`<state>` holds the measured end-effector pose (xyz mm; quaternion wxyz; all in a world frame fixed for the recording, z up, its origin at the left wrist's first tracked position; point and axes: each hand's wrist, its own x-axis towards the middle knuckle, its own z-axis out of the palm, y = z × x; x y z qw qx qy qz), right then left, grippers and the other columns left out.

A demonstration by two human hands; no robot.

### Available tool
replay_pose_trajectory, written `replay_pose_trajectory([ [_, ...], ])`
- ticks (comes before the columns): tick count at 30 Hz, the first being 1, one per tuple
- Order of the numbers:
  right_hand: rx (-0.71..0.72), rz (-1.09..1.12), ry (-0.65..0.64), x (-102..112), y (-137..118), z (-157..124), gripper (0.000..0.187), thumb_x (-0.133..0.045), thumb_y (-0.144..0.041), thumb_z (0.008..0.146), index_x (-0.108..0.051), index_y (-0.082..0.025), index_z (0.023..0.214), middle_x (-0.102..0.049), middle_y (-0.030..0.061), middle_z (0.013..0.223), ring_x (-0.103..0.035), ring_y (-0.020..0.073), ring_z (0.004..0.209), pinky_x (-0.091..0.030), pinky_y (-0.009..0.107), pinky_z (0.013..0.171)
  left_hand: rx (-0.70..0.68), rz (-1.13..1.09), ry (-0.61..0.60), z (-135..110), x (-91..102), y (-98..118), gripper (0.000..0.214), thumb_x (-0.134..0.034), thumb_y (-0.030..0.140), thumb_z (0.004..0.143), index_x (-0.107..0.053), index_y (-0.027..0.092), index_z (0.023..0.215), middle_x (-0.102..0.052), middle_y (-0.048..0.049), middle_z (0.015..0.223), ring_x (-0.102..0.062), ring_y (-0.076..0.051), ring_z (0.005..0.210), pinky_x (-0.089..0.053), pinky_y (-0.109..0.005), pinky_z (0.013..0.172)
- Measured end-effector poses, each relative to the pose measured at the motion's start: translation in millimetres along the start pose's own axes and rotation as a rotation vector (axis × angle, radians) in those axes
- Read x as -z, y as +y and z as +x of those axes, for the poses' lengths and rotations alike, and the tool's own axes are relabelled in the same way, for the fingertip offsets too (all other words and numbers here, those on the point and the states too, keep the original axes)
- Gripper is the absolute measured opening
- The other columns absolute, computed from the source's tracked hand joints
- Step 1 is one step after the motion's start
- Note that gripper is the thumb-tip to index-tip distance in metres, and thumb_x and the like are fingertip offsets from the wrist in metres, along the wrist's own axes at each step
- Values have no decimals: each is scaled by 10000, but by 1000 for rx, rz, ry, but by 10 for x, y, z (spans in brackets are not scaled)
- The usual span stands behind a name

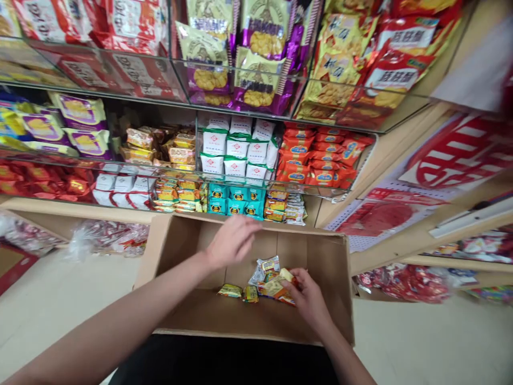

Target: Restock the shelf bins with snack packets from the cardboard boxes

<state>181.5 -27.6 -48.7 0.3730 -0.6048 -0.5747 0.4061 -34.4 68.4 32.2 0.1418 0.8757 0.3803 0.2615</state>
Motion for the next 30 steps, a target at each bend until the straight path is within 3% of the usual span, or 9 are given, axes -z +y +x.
replay_pose_trajectory([
  [2,10,256,-24,-80,-182,-56,228,-513,-391,757,-457,-181,822,-569,9,723,-529,137,648,-417,246,600,29,-242,-69,-222,-184,199,438,-504,327,757,-444,195,1171,-479,-95,1209,-416,-186,1116,-327,-335,951],
  [4,9,425,-16,-153,-307,-99,240,-531,-390,748,-456,-177,829,-556,3,729,-509,121,645,-414,239,604,242,-545,-105,-398,-387,352,493,-531,368,735,-413,189,1178,-514,-92,1152,-518,-164,957,-423,-293,823],
  [7,11,472,52,-223,-358,-129,240,-533,-400,747,-456,-175,777,-511,-10,710,-469,108,647,-394,224,612,547,-824,-138,-507,-602,463,279,-536,421,711,-557,175,841,-607,-19,780,-552,-134,704,-442,-245,671],
  [9,-7,405,116,-240,-328,-127,273,-477,-430,776,-418,-181,683,-436,-31,634,-416,96,600,-362,209,575,630,-869,-130,-498,-657,500,257,-604,423,642,-554,177,701,-584,6,672,-529,-126,645,-426,-228,628],
  [12,-38,244,211,-245,-272,-106,338,-383,-465,813,-355,-191,617,-372,-40,577,-367,97,560,-319,206,535,664,-913,-16,-443,-676,581,299,-672,388,566,-555,187,754,-545,37,625,-498,-110,604,-407,-209,587],
  [15,-13,72,298,-260,-256,-95,341,-341,-467,828,-344,-200,616,-385,-34,562,-362,109,544,-294,218,521,824,-1042,195,-405,-722,700,299,-614,450,624,-494,184,688,-484,59,555,-462,-87,526,-386,-191,524],
  [18,59,-90,364,-294,-245,-108,339,-315,-445,845,-327,-208,603,-399,-26,542,-371,120,530,-281,232,527,1009,-1162,271,-412,-804,778,345,-517,501,700,-426,185,594,-409,71,461,-414,-81,435,-346,-187,443],
  [22,88,-239,386,-347,-183,-143,339,-293,-432,859,-337,-214,603,-440,-11,538,-407,134,522,-278,237,517,1049,-1135,382,-470,-901,762,321,-519,470,709,-432,188,580,-397,82,429,-399,-83,415,-326,-183,426],
  [30,66,-327,381,-451,-33,-185,368,-253,-453,867,-358,-211,609,-449,-17,499,-420,128,462,-251,234,463,1180,-1188,393,-536,-987,698,383,-527,519,678,-374,198,535,-378,79,372,-378,-89,349,-307,-200,376],
])
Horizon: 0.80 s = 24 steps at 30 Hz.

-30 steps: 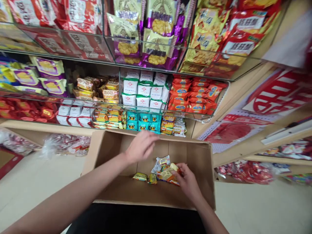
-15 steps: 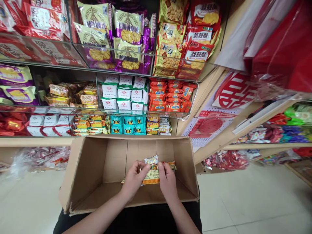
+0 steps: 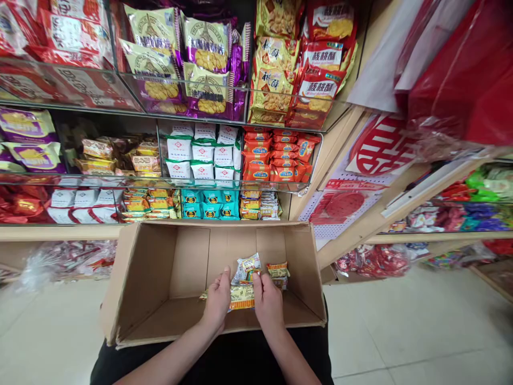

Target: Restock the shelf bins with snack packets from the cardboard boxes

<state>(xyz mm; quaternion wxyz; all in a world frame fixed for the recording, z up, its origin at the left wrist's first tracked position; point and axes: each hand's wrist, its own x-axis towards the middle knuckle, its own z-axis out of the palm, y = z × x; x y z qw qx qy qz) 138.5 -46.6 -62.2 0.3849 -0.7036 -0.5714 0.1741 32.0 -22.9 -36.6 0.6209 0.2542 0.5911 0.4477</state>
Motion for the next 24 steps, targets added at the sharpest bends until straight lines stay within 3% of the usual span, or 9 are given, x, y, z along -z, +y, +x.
replay_pose_trajectory([
  [9,-65,18,-46,-125,114,-49,391,-219,-504,849,-345,-213,621,-460,-5,511,-442,152,486,-254,247,491,-85,-27,0,80,35,-109,414,-541,538,665,-353,195,529,-353,93,384,-326,-63,359,-273,-182,376],
  [18,-181,155,-151,-153,176,-71,365,-255,-493,830,-374,-213,628,-491,16,574,-457,165,549,-311,252,533,40,-92,-31,82,55,-173,392,-598,471,628,-332,213,502,-413,87,375,-427,-97,358,-349,-211,408],
  [24,-211,194,-189,-159,191,-78,364,-262,-506,823,-375,-214,637,-493,14,588,-462,167,568,-318,257,545,38,-114,-65,129,87,-240,339,-593,410,660,-360,214,512,-456,85,391,-481,-109,387,-397,-219,462],
])
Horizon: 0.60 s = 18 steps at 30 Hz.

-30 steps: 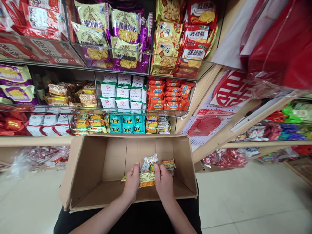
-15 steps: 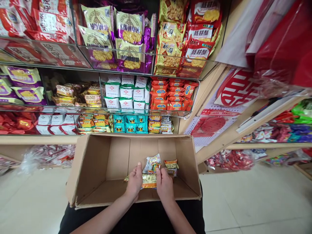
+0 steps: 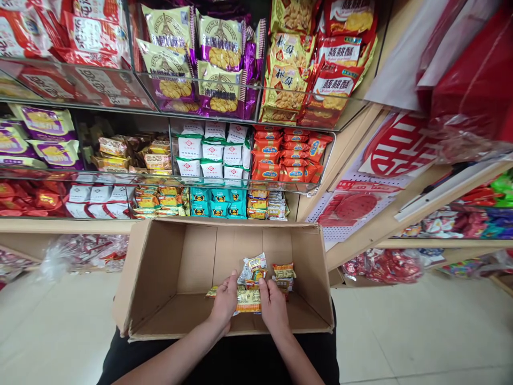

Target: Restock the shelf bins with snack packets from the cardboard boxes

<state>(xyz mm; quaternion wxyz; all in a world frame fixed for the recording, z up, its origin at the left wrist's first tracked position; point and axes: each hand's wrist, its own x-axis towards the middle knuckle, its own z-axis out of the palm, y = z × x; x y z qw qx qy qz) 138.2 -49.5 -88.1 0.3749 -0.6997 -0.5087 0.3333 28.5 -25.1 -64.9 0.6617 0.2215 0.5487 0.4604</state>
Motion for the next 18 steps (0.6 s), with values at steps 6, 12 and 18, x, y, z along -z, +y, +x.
replay_pose_trajectory([
  [6,3,-11,32,-6,4,-12,356,-285,-500,815,-349,-217,609,-479,6,568,-456,165,548,-306,263,540,-1,-5,-26,5,21,-27,305,-580,418,674,-399,213,538,-480,70,407,-543,-136,450,-424,-228,493],
  [12,-20,36,22,2,17,14,347,-324,-489,810,-378,-210,611,-488,6,573,-465,161,564,-331,268,558,-5,29,-2,18,30,-50,265,-567,442,677,-496,197,606,-538,37,451,-556,-141,461,-426,-229,471],
  [18,40,377,-240,13,38,-20,313,-510,-408,748,-461,-188,965,-569,31,836,-542,148,724,-430,245,636,6,29,97,51,66,-47,309,-558,486,663,-487,188,621,-492,59,420,-508,-130,398,-399,-229,420],
])
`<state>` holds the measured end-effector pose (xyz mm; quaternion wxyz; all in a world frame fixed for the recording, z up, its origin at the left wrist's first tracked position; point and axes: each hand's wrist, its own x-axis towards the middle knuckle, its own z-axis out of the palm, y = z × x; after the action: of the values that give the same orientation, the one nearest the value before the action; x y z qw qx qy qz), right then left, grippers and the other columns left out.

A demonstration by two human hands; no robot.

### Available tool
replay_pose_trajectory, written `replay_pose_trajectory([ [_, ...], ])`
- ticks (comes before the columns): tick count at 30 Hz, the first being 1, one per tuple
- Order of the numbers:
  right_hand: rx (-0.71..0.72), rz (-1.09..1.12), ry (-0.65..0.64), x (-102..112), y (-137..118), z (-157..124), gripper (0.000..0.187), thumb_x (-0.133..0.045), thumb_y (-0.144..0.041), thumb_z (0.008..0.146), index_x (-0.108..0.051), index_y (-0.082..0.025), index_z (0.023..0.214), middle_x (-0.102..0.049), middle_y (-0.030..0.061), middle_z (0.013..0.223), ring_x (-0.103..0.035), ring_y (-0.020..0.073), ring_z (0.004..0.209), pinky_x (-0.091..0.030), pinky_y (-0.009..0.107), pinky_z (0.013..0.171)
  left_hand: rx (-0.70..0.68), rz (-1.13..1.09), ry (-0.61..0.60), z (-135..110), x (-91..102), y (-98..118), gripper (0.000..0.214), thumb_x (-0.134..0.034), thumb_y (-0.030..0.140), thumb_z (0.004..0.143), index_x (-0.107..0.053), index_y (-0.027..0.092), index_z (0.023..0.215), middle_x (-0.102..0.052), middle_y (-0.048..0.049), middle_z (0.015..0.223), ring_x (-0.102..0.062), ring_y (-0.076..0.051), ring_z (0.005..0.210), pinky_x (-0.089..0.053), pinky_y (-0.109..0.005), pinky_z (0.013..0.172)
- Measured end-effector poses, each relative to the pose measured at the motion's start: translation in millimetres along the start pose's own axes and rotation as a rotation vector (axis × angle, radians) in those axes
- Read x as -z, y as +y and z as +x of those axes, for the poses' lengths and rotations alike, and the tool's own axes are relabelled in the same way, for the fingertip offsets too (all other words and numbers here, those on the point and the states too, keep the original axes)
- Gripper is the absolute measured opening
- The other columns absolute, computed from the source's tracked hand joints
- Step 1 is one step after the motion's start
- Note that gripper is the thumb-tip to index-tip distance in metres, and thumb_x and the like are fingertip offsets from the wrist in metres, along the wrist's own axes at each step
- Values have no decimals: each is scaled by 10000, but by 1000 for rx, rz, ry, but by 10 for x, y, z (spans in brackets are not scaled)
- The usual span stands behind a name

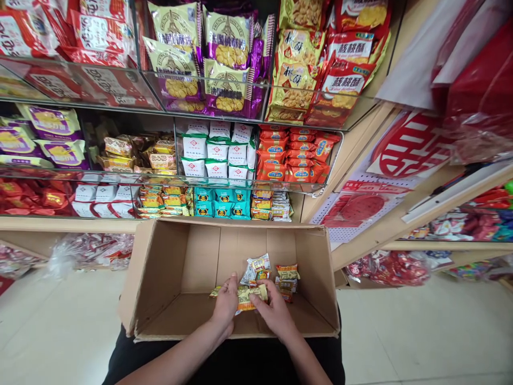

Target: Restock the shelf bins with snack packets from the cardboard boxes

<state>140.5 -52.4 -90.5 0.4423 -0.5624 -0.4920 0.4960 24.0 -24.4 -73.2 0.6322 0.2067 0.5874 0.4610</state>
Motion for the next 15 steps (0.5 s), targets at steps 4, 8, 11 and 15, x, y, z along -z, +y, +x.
replay_pose_trajectory([
  [4,-77,25,-90,8,18,-34,351,-546,-364,719,-465,-181,1008,-562,21,799,-537,142,646,-434,233,528,25,-8,16,11,19,-13,317,-561,491,657,-484,187,617,-497,57,438,-510,-128,416,-402,-231,430],
  [8,-67,68,-59,25,6,-44,309,-556,-337,706,-483,-178,962,-565,27,835,-534,149,705,-449,240,564,19,-25,-29,16,18,-32,299,-584,470,656,-493,186,631,-495,60,446,-504,-117,423,-416,-231,468],
  [11,-105,102,-76,29,-20,-45,303,-556,-332,699,-474,-184,951,-555,18,801,-531,150,689,-452,242,545,15,-32,-53,12,11,-30,295,-592,465,655,-502,184,641,-504,55,451,-534,-128,466,-434,-240,522],
  [15,-160,123,-83,35,-23,-28,320,-560,-344,690,-454,-186,947,-564,22,799,-544,160,694,-448,238,529,69,-5,-65,5,25,0,320,-573,494,658,-507,180,650,-487,48,446,-518,-127,455,-412,-235,486],
])
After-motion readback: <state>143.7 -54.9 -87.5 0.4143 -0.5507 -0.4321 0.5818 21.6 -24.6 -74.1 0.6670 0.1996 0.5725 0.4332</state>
